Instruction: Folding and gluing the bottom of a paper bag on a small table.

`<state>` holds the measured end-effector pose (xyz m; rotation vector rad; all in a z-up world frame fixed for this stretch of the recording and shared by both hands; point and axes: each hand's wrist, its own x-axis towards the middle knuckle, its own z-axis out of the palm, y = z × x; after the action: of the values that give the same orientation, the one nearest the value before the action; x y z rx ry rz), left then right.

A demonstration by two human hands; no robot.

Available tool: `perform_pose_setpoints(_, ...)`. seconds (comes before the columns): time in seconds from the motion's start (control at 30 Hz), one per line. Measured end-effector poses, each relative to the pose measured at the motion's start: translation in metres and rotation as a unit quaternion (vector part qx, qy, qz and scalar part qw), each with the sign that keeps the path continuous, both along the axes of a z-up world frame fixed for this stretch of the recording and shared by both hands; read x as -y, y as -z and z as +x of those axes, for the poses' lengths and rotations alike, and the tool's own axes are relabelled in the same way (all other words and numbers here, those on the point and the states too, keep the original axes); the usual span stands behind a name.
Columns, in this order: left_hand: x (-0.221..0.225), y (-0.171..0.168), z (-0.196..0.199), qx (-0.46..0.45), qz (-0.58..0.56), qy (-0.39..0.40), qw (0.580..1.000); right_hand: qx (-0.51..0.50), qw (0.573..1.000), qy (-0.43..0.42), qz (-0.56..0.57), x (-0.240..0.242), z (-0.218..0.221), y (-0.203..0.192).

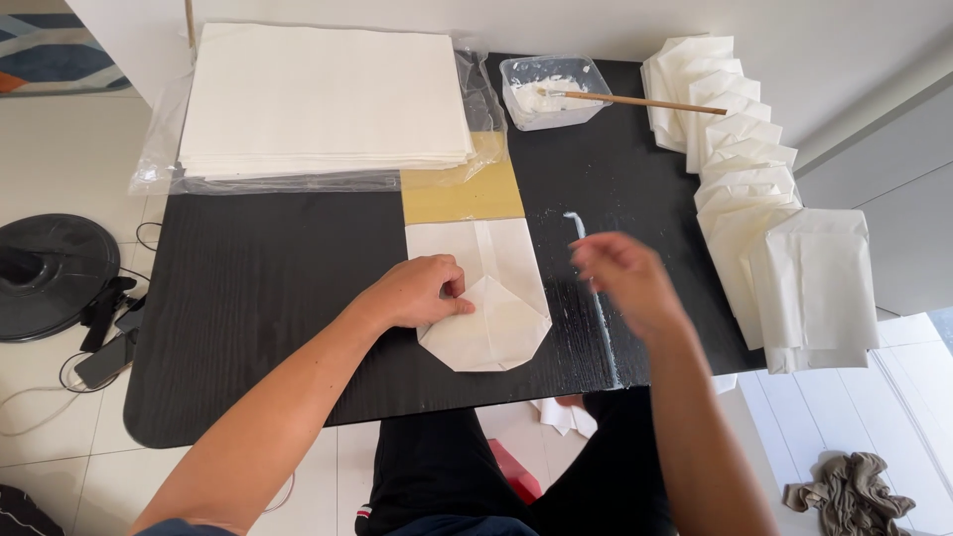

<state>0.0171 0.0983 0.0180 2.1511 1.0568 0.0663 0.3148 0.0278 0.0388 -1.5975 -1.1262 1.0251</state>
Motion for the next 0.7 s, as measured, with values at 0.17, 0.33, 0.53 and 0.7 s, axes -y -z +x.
perform_pose_setpoints(0.17, -0.001, 0.001, 0.001, -0.006, -0.004, 0.01, 1.0, -0.14, 0.982, 0.127, 0.03, -0.035, 0.078, -0.002)
perform_pose_setpoints(0.33, -0.001, -0.003, 0.002, 0.006, -0.001, 0.017, 1.0, -0.269, 0.953, 0.141, 0.013, -0.092, 0.093, -0.009)
perform_pose_setpoints(0.53, 0.002, -0.015, 0.005, -0.023, -0.023, 0.018, 0.999, -0.263, 0.953, 0.144, 0.032, -0.168, 0.086, -0.023)
perform_pose_setpoints(0.7, -0.001, -0.026, 0.007, -0.063, -0.104, 0.008, 0.993, -0.264, 0.921, 0.285, -0.004, -0.206, 0.083, -0.048)
